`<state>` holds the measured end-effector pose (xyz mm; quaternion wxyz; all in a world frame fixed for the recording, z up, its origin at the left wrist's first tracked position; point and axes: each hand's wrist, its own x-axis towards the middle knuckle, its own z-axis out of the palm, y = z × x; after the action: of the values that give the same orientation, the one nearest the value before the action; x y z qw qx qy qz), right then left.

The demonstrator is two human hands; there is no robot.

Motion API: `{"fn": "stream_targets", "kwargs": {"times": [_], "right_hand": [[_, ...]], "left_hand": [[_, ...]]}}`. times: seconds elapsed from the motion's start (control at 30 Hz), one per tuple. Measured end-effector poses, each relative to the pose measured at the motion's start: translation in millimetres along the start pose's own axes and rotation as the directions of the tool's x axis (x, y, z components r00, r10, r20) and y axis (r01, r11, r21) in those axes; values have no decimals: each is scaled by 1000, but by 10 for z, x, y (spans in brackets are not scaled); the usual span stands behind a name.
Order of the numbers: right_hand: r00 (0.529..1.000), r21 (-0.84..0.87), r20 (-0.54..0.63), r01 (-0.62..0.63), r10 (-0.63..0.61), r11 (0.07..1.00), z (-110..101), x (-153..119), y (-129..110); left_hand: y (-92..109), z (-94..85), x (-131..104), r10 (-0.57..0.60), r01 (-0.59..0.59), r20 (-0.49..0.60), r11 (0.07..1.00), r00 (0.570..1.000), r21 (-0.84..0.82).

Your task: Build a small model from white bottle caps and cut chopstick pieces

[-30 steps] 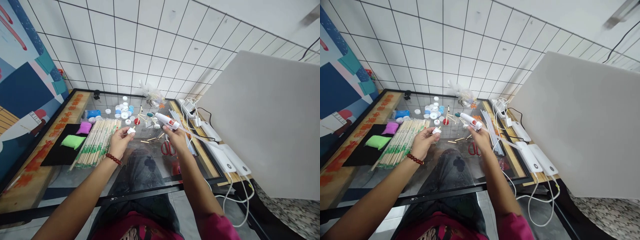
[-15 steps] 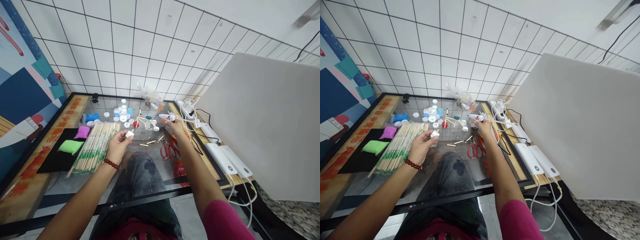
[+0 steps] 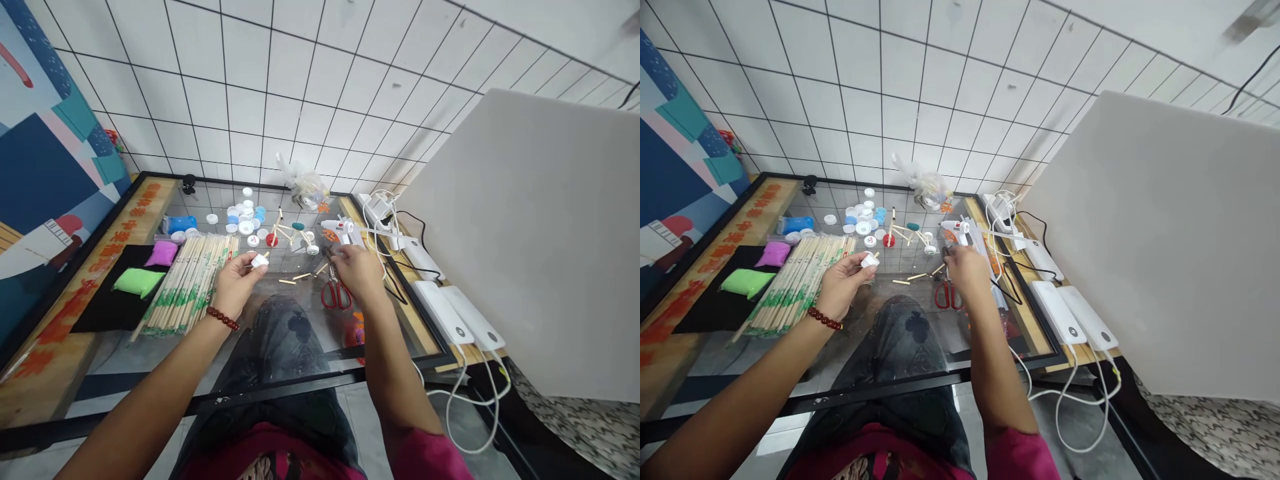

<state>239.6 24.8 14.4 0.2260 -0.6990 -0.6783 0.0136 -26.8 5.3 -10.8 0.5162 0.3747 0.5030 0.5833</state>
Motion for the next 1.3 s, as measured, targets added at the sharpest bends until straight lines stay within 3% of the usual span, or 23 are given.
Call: {"fn": "stream_targets", "kwargs": {"times": [0.03,0.1,0.13,0.2,0.33,0.47,0.57,0.73,1.07,1.3], "right_hand": [[991,75,59,118,-122,990,44,-57,-121],[917,197,179,320,-355,926,162,-136,-350],[886,193,219,372,-409,908,222,-162,-443],[852,119,273,431,-446,895,310,-200,-571],[835,-10,305,485,-459,875,343,-255,-663],[881,13,200,436,-429,900,364,-292,-705],[924,206,98,345,-370,916,455,-324,-720],[944,453,21,285,-330,845,624,-371,-713],[961,574,8,222,-276,788,693,-378,-720],[956,558,0,245,-295,793,690,-383,-724]], "left_hand": [[-18,-5,8,6,-6,4,1000,1000,17],[-44,-18,24,21,-21,11,998,1000,56],[-52,-26,31,28,-29,14,996,1000,80],[-56,-39,41,41,-43,17,990,999,133],[-59,-54,47,65,-67,16,970,998,232],[-79,-55,46,68,-74,32,944,997,322],[-69,-49,37,71,-85,50,915,996,393],[-37,-40,19,104,-117,53,853,993,508],[-72,-43,-31,121,-163,109,751,987,639],[-55,-17,-62,159,-220,155,607,975,763]]}}
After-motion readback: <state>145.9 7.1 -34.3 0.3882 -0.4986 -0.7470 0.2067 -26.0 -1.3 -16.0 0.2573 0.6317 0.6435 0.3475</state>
